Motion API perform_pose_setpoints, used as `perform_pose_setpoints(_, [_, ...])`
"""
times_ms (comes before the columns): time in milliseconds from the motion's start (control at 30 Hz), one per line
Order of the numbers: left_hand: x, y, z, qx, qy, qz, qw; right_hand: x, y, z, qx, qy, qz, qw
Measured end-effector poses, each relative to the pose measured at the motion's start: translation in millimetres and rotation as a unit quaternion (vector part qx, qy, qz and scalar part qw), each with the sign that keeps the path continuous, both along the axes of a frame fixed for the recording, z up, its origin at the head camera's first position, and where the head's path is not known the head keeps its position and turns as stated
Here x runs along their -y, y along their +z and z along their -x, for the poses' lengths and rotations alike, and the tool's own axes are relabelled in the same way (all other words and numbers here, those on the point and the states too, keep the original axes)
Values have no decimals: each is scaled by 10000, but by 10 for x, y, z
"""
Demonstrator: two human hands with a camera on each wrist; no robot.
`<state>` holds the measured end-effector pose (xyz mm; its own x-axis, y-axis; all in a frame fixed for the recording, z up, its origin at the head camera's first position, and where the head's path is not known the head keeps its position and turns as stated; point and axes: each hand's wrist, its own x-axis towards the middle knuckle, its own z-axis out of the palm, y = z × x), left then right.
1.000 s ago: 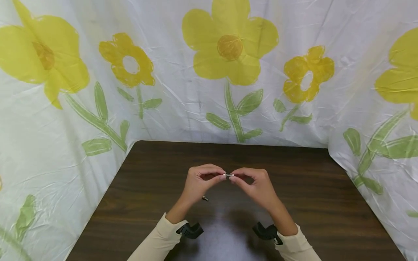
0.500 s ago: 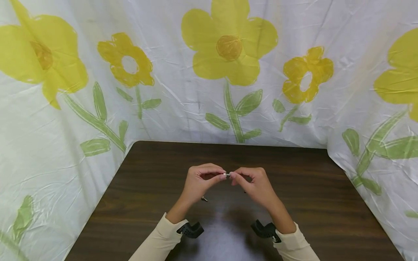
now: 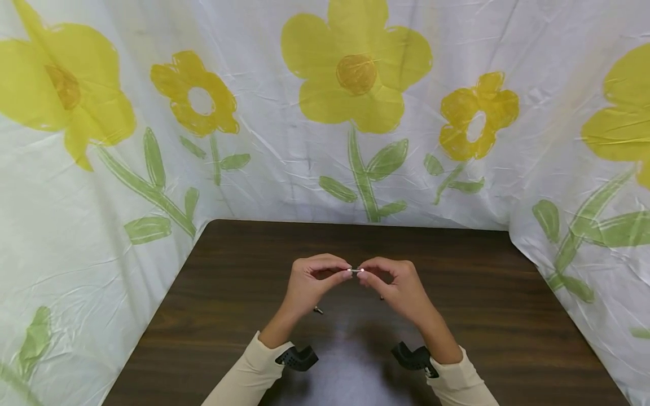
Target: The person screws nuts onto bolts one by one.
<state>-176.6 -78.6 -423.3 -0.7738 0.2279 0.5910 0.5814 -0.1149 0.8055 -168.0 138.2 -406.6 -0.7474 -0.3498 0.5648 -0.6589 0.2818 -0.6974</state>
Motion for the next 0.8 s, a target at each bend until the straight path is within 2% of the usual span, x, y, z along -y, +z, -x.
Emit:
perform_pose_setpoints(133, [9, 9, 4, -10, 111, -46, 9999, 15, 12, 16, -221, 1, 98, 9997])
perform_pose_setpoints(267, [10, 3, -7, -17, 170, -125, 9998, 37, 25, 26, -411, 260, 271, 9984])
perform_pose_setpoints(467, [13, -25, -24, -2, 100, -121, 9999, 17, 1, 1, -733, 153, 437, 9962])
perform_pose_setpoints(800, [17, -13, -7, -18, 17, -38, 10000, -6, 14, -25, -737, 223, 637, 9950])
